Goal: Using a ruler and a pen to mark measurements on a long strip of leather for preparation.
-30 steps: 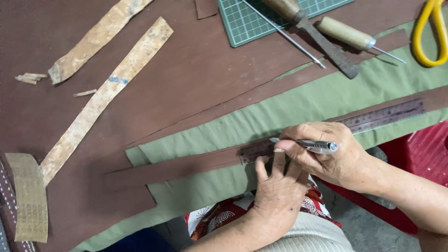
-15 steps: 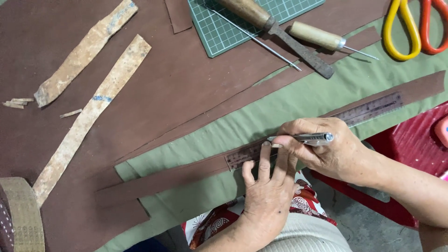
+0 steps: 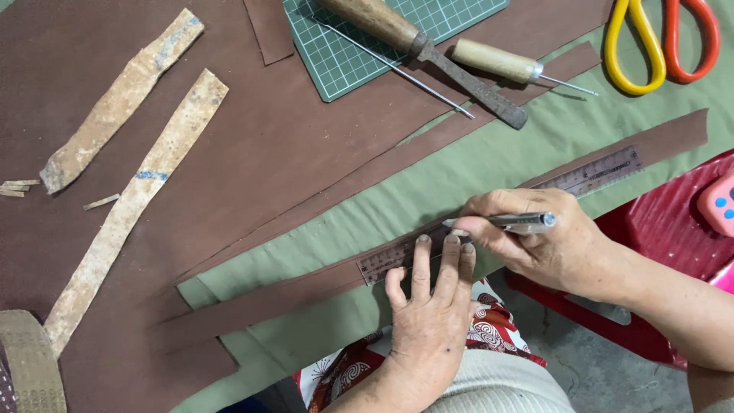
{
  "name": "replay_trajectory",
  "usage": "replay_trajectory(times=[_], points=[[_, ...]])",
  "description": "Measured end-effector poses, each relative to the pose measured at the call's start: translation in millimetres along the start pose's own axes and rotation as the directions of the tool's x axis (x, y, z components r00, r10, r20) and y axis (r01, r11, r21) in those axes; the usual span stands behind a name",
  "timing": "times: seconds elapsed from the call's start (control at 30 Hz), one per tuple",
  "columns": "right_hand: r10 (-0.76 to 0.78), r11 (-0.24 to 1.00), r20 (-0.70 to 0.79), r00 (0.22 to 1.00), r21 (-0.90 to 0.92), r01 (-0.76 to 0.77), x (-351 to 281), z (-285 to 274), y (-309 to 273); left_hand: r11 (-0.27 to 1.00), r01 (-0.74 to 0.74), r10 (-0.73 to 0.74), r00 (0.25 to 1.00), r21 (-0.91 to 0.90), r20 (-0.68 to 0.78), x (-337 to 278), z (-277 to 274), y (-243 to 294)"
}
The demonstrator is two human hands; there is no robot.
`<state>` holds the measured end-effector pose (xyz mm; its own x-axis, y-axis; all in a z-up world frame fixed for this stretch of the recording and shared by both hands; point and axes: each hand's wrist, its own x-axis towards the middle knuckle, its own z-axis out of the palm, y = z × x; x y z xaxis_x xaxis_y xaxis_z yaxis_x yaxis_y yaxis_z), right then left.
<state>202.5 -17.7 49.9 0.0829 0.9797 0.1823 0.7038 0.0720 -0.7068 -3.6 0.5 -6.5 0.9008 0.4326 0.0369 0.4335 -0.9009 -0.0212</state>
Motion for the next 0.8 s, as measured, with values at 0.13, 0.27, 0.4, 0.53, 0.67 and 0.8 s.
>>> replay_trajectory(times=[0.13, 0.27, 0.4, 0.53, 0.67, 0.8], points=[[0.067, 0.998, -0.038, 0.997, 0.014, -0.067, -4.0, -6.7, 4.7, 0.998, -0.001, 0.000, 1.000, -0.058, -0.015, 0.3, 2.5, -0.3], [0.053, 0.998, -0.092, 0.994, 0.023, -0.051, -7.5, -14.5, 8.0, 0.999, 0.012, -0.013, 0.999, -0.039, -0.041, 0.9, 1.2, -0.2], [0.115, 0.992, -0.095, 0.989, 0.068, -0.109, -13.0, -23.5, 10.4, 0.998, 0.005, -0.009, 0.997, -0.055, -0.074, 0.6, 3.5, 0.0], [0.194, 0.980, -0.122, 0.973, 0.076, -0.186, -20.1, -31.9, 16.2, 0.999, 0.001, -0.004, 0.998, -0.038, -0.058, 0.2, 7.5, 0.9], [0.134, 0.991, -0.155, 0.979, 0.019, -0.133, -30.4, -43.8, 26.1, 1.000, 0.003, -0.005, 0.997, -0.030, -0.072, 0.6, 7.5, 1.0], [0.171, 0.979, -0.136, 0.976, -0.085, -0.183, -45.3, -61.3, 41.8, 1.000, -0.004, 0.002, 0.995, -0.024, -0.096, 0.7, 10.4, 1.3]])
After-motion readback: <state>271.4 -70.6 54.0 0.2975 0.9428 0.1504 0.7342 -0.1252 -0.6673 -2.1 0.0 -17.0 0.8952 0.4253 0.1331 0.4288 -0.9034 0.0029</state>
